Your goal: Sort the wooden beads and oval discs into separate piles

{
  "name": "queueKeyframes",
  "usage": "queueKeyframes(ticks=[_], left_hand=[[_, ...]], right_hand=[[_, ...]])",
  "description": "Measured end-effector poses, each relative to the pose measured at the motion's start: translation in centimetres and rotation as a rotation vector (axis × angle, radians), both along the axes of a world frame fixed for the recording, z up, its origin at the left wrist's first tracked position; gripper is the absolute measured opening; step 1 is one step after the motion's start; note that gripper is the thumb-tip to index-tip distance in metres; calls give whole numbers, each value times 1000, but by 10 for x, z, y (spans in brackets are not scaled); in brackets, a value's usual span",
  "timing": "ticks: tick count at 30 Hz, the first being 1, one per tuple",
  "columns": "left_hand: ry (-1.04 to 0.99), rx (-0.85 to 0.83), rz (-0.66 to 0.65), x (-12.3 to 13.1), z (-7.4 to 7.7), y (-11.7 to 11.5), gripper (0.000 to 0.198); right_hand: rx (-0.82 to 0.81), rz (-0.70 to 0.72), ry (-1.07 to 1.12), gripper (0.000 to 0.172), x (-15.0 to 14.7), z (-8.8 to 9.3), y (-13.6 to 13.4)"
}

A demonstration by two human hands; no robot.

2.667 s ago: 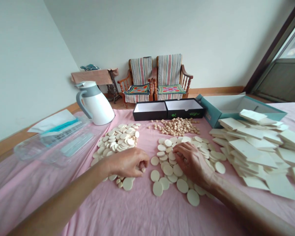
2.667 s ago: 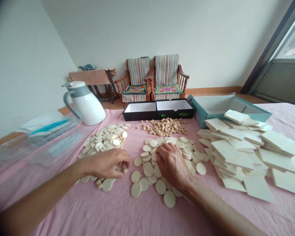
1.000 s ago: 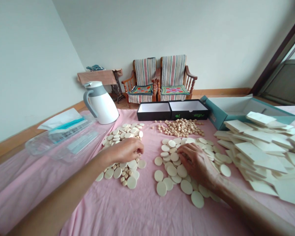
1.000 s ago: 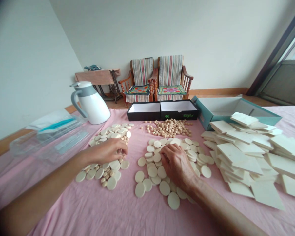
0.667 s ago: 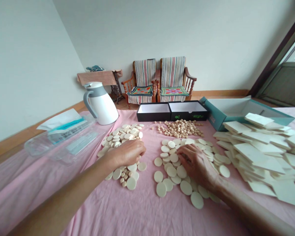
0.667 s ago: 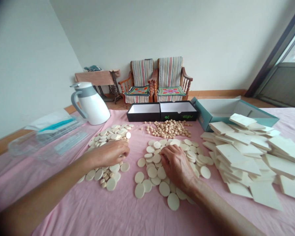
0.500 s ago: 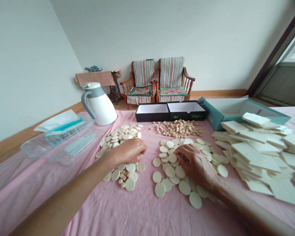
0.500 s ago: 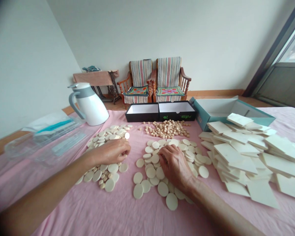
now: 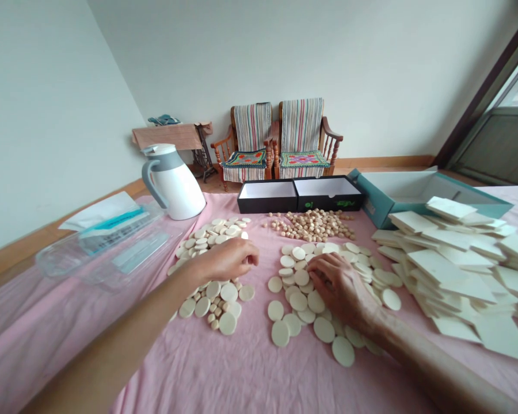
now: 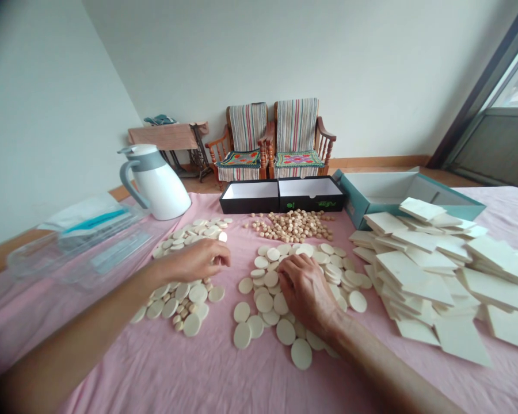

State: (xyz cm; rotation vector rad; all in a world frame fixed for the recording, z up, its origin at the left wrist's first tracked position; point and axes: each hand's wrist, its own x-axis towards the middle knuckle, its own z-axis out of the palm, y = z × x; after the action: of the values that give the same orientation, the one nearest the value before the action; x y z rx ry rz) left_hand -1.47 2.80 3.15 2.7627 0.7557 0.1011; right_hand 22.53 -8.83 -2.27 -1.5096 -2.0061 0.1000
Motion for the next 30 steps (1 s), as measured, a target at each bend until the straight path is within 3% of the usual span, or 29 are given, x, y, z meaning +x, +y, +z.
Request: queueKeyframes(ticks=[5,12,17,22,27,30], left_hand=[[163,12,2,-17,-5,-20,20],[258,173,36,-12,-13,-26,13],[274,186,-3,-10,-12,-25,15],[29,158,-5,11,-7,-10,19],[-420,331,247,36,3,4,26],[-502,346,268,30,2,4,28]], right_hand=[[8,10,1,15,0,0,0],[3,-1,3,14,-1,1,-1],[-17,5,8,13,0,-1,0],[-16,18,18,14,0,2,0],[-23,15,17,14,0,2,0],[-17,22,17,14,1,-1,0]])
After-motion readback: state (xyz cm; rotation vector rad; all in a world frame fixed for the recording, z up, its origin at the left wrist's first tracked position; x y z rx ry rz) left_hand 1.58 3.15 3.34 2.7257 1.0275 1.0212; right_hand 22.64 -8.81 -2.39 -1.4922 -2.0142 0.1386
